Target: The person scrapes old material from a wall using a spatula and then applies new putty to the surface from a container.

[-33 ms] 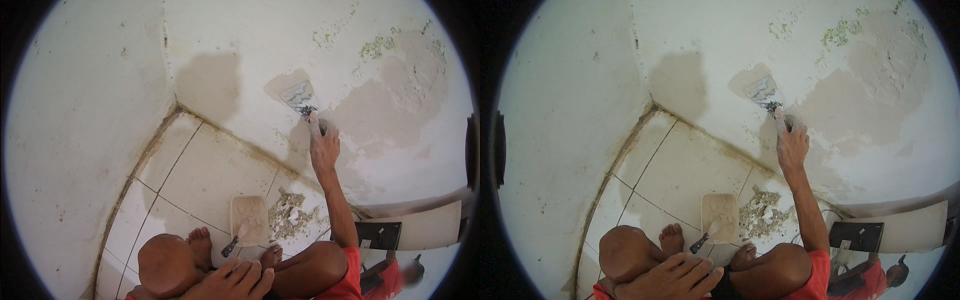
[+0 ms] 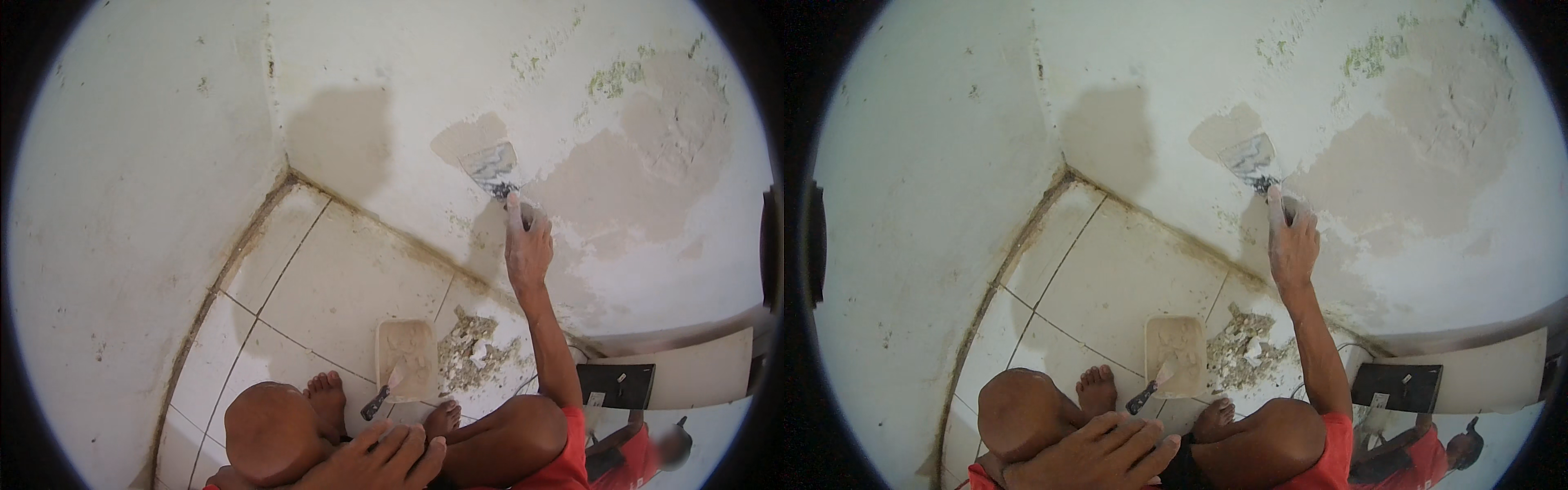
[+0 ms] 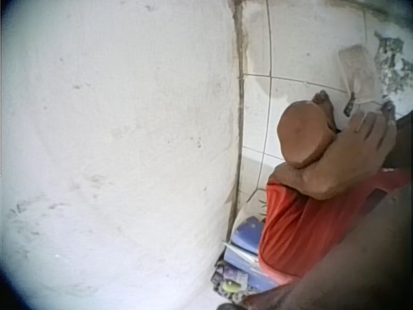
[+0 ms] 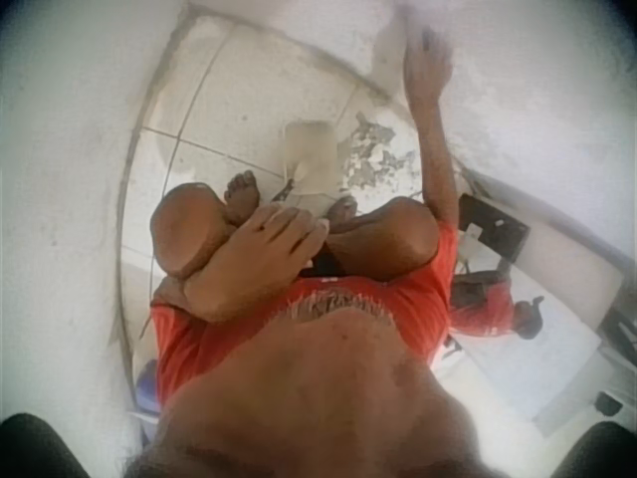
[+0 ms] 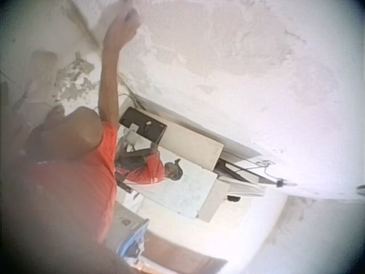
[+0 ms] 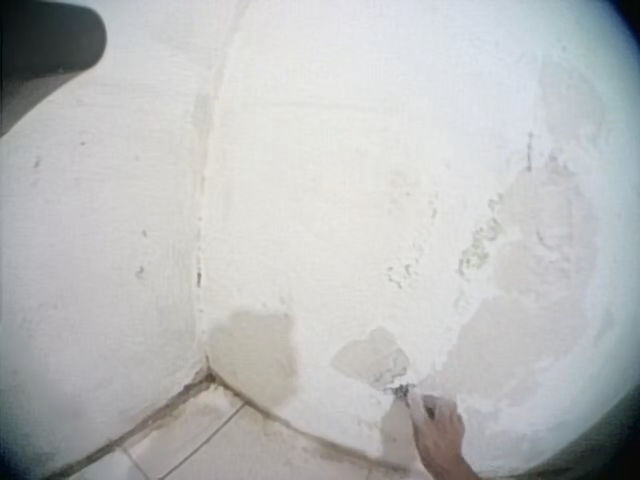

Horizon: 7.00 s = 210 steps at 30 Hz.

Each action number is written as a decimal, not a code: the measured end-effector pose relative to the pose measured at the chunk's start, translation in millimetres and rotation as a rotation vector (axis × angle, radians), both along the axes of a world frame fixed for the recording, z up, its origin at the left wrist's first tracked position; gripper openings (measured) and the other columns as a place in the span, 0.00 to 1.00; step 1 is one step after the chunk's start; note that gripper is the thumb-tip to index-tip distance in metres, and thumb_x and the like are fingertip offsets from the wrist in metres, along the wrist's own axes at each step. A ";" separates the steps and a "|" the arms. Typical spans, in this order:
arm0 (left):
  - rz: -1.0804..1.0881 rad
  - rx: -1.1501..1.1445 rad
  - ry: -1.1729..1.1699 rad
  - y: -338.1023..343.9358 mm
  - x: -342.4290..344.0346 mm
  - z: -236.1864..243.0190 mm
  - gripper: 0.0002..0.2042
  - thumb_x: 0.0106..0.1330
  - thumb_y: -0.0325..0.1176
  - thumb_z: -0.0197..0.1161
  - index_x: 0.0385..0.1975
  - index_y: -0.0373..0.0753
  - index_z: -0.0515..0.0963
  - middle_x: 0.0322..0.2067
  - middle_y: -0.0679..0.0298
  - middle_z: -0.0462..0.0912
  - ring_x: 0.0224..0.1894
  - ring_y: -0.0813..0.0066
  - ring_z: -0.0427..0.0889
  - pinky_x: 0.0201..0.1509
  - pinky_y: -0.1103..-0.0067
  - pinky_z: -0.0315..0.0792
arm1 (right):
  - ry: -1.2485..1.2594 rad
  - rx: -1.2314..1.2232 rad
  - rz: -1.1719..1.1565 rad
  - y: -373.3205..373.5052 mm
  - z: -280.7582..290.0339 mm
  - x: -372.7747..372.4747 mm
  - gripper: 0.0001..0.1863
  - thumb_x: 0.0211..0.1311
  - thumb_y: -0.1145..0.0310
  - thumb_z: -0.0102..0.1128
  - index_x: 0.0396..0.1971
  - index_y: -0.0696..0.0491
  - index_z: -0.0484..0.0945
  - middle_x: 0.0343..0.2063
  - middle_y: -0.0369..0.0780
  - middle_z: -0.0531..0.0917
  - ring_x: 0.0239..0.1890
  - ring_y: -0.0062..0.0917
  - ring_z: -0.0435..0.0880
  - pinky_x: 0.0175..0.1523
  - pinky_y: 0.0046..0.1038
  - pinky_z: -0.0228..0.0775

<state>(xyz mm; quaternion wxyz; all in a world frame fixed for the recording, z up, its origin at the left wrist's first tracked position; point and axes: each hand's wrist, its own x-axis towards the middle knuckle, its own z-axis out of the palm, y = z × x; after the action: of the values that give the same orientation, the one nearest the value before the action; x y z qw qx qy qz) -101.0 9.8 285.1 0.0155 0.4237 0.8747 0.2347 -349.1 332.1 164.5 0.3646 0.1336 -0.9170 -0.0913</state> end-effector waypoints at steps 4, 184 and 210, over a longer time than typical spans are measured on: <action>0.015 -0.009 0.009 -3.9 -0.2 -0.3 0.22 0.64 0.37 0.57 0.56 0.33 0.70 0.46 0.56 0.77 0.49 0.63 0.76 0.60 0.68 0.67 | -0.101 -0.070 -0.014 11.8 -22.5 27.2 0.37 0.56 0.76 0.62 0.68 0.41 0.66 0.39 0.41 0.75 0.40 0.35 0.76 0.35 0.35 0.73; 0.695 -0.327 -0.482 76.8 11.9 -221.5 0.17 0.56 0.39 0.69 0.43 0.44 0.73 0.39 0.47 0.71 0.47 0.41 0.72 0.47 0.52 0.66 | -0.752 -1.979 -0.184 15.3 -134.6 282.6 0.19 0.74 0.65 0.47 0.58 0.59 0.74 0.27 0.35 0.79 0.17 0.10 0.67 0.16 0.14 0.55; 0.662 0.015 -0.832 64.5 -2.2 -241.3 0.17 0.62 0.35 0.67 0.48 0.43 0.71 0.40 0.56 0.83 0.43 0.49 0.81 0.46 0.60 0.70 | -0.846 -2.024 -0.156 13.8 -162.1 295.2 0.19 0.73 0.64 0.45 0.56 0.58 0.73 0.18 0.31 0.69 0.17 0.11 0.64 0.20 0.16 0.56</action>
<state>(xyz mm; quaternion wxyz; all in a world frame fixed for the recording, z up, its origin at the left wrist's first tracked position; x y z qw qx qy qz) -103.2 74.3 43.8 0.2831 -0.0037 0.8799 0.3815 -54.0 345.9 2.4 -0.0450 -0.2651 -0.6246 0.7332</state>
